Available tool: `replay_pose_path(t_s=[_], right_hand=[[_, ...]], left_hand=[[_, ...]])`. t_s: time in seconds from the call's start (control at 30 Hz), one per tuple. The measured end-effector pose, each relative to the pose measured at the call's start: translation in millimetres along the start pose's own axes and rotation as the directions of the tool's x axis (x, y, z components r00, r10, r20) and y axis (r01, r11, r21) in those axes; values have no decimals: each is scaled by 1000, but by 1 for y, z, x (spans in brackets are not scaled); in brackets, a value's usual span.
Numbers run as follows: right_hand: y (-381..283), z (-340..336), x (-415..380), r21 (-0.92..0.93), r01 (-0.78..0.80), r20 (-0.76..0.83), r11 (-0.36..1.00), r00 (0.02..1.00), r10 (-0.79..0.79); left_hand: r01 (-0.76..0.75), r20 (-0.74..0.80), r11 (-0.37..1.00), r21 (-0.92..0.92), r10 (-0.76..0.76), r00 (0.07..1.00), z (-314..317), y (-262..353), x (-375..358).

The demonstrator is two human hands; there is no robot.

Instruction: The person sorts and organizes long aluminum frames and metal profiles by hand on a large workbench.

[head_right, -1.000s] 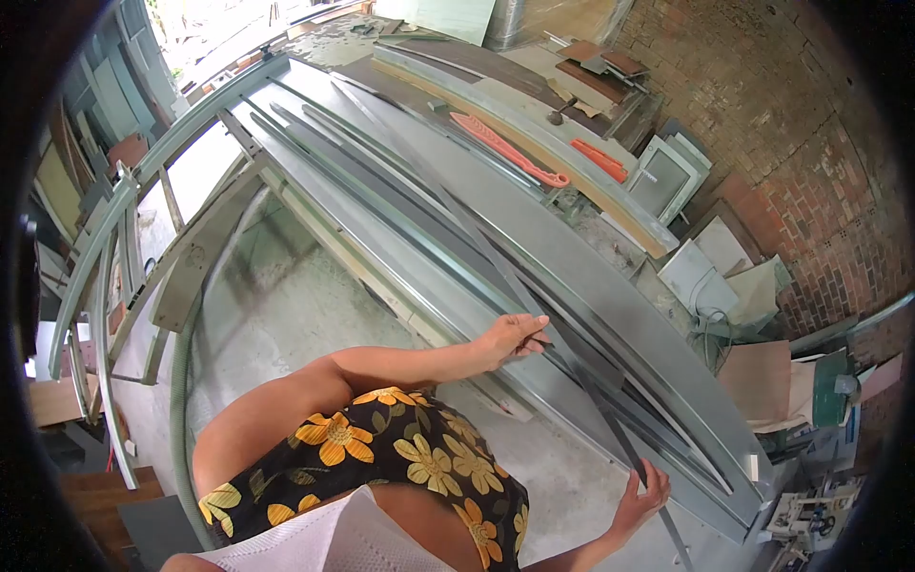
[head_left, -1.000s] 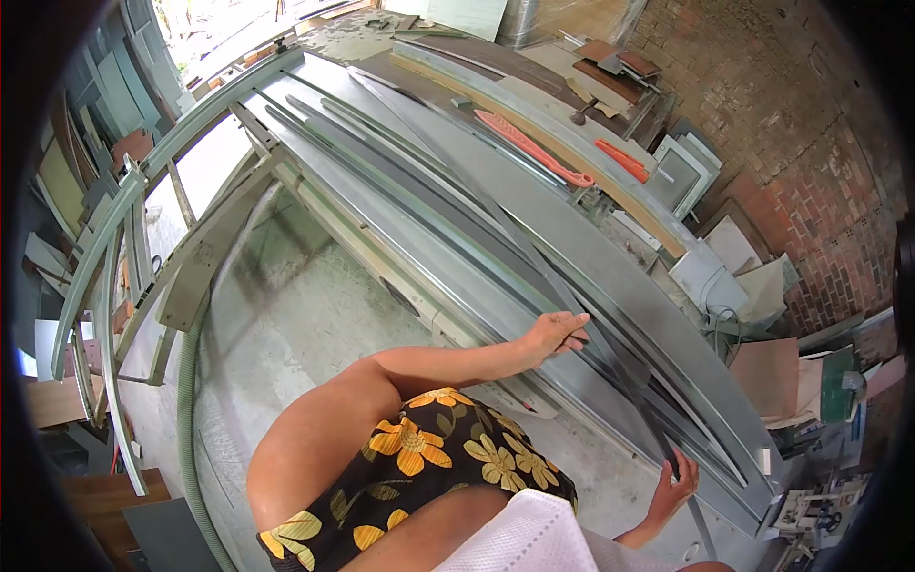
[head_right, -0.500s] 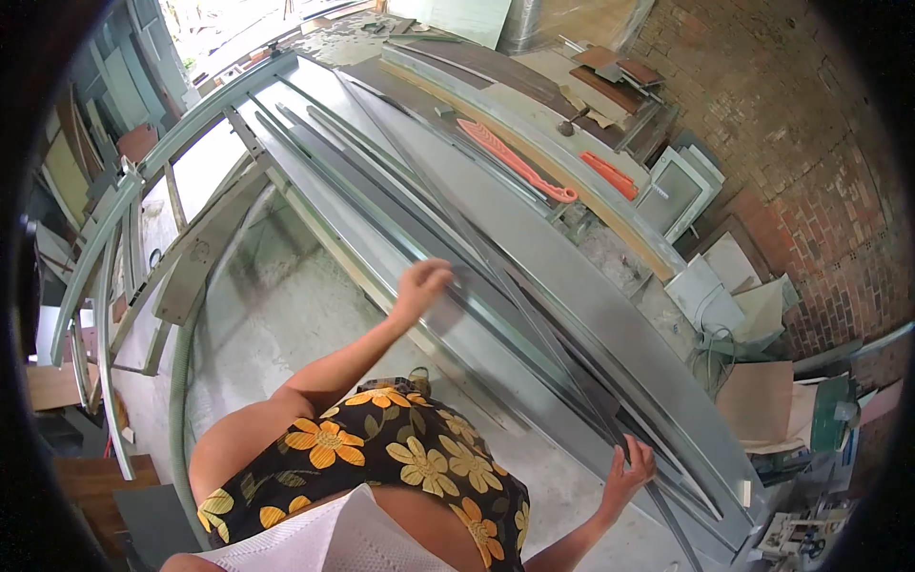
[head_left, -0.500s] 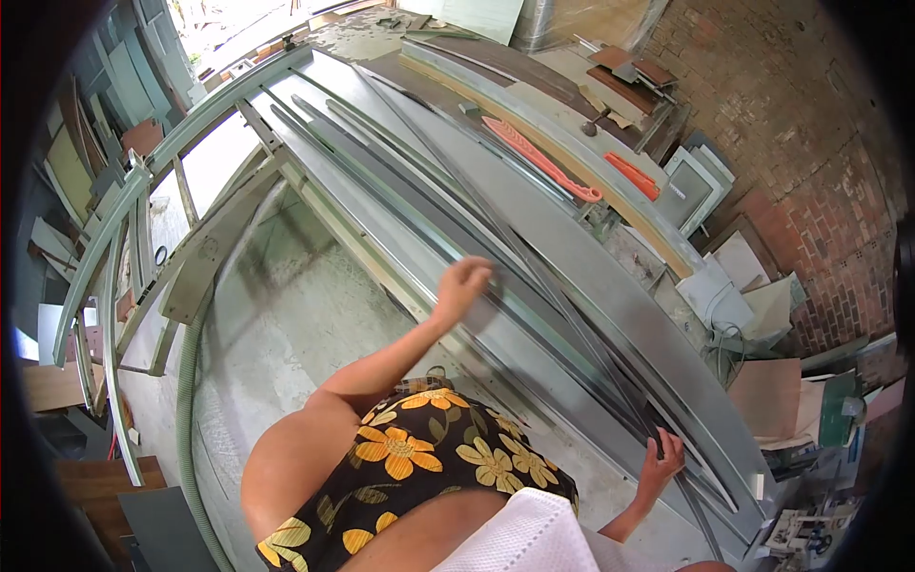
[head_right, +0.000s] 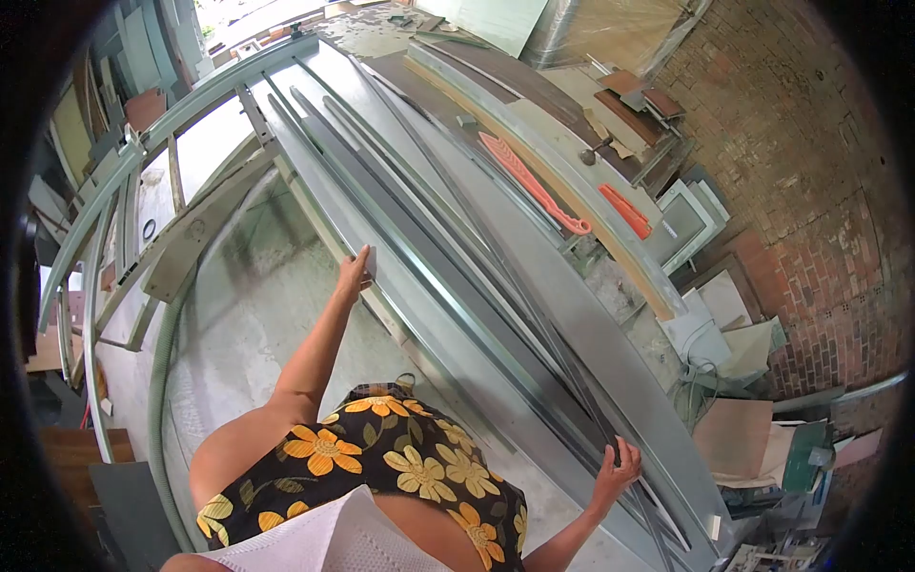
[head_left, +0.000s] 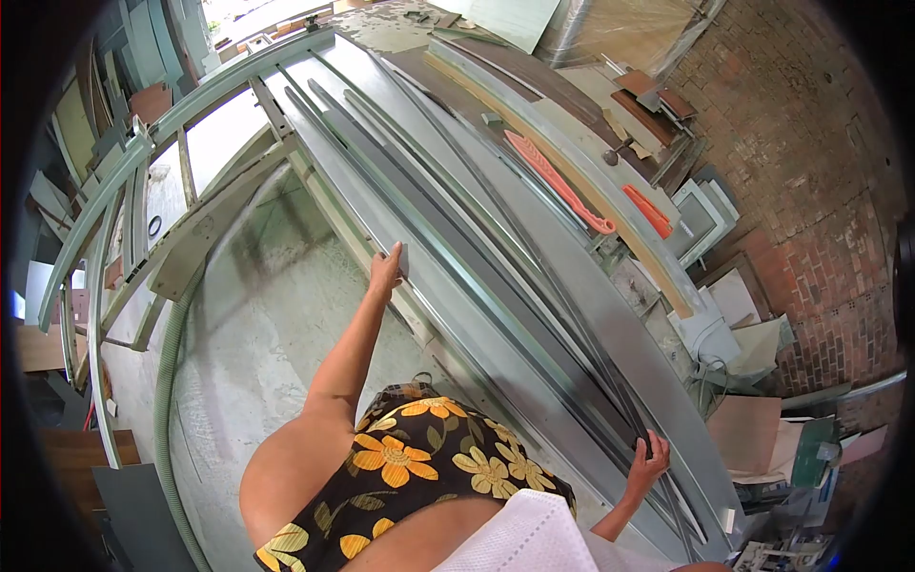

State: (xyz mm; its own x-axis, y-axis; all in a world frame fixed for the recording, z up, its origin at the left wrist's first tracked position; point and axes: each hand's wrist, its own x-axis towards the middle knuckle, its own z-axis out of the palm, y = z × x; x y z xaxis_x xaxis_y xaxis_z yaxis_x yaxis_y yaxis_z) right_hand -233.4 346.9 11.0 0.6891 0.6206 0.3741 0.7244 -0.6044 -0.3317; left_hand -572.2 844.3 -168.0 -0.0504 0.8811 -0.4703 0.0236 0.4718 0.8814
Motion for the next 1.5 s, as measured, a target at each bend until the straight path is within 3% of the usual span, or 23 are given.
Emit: replay_pose_path(t_s=[0.17,0.67,0.9,1.0,1.1,1.5], right_hand=[[7,6,-4,67,-91,79,994,993,86],[55,8,24,81,-27,50,996,998,23],[74,-1,51,51,52,18,997,998,-53],[79,1,59,69,44,39,997,998,-47],[90,6,66,149,32,84,988,995,-45],[117,10,48,75,10,49,997,999,-14]], left_hand=[[-27,-41,1000,12,27,999,6,-14,14],[-59,-17,998,17,59,998,9,-28,18],[-68,-17,998,5,68,998,16,-32,2],[-77,21,997,-4,77,997,18,-37,-4],[-55,-37,998,-15,55,998,27,-42,-15],[19,6,1000,2,-19,1000,49,-63,-68]])
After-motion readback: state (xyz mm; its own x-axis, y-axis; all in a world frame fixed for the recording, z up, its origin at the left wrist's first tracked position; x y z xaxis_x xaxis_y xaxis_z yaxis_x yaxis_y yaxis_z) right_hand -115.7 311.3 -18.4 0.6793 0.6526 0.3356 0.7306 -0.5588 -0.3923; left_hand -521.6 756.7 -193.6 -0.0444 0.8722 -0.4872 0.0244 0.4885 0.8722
